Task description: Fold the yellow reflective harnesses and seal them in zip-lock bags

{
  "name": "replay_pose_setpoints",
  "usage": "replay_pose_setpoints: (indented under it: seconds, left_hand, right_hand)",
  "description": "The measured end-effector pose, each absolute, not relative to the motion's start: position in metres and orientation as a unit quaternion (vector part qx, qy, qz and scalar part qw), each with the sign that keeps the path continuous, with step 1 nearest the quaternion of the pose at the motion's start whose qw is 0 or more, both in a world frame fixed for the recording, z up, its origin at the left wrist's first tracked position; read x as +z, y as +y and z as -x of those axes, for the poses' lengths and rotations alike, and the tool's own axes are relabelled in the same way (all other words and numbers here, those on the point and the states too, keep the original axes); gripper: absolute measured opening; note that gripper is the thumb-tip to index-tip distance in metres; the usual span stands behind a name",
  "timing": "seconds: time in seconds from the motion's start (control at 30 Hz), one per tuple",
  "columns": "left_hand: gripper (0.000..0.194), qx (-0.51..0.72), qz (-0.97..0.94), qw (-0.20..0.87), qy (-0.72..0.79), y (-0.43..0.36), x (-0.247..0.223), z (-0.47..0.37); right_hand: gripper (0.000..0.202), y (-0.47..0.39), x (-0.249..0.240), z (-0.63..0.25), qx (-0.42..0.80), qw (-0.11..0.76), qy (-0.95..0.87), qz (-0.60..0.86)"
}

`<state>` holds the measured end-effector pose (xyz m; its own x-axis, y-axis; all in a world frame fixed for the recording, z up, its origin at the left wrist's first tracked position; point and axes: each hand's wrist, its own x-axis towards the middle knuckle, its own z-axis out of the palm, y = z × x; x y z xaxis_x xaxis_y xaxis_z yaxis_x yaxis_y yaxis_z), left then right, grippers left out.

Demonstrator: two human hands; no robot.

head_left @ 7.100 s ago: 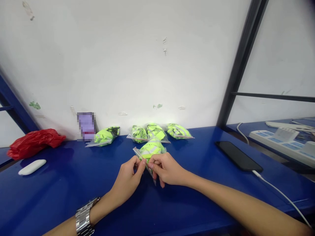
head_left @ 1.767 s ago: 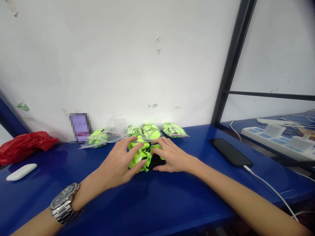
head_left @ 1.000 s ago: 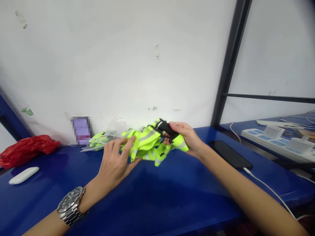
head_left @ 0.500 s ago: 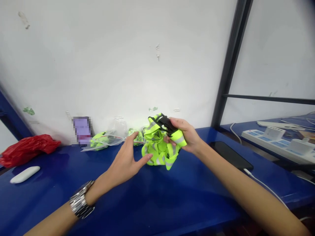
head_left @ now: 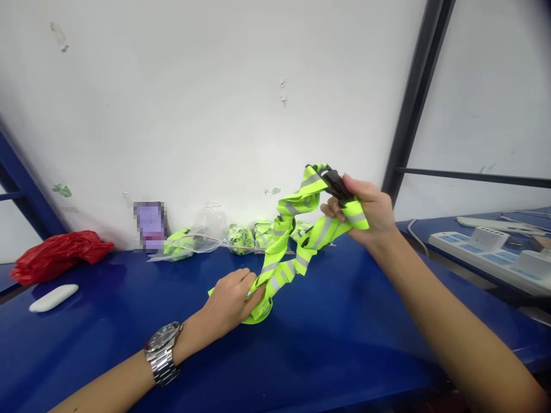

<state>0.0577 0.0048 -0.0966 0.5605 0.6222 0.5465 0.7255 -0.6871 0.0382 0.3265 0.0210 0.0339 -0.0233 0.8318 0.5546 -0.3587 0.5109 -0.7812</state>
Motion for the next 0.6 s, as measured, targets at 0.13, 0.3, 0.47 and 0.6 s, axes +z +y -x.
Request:
replay_pose_setpoints:
  seconds: [0.13, 0.3, 0.47, 0.6]
  left_hand:
    - [0.028, -0.257, 0.887, 0.223, -0.313, 0.005, -0.1, -0.048]
    - [0.03, -0.249, 0.861, 0.388, -0.214, 0.047, -0.069, -0.045]
    - [0.024, -0.238, 0.828, 0.403, -0.308, 0.117, -0.022, -0.054]
    - [0.025, -0.216, 0.797, 0.396, -0.401, 0.153, -0.01, -0.065]
  right_hand:
    - [0.031, 0.024, 0.036, -0.335, 0.455, 0.672, -0.546, 0.209]
    - [0.023, 0.009, 0.038, -0.341, 0.507, 0.598, -0.602, 0.154]
    - [0.023, -0.008, 0.028, -0.327, 0.594, 0.473, -0.63, 0.163]
    - [0.028, -0.002, -0.004, -0.297, 0.63, 0.392, -0.642, 0.192]
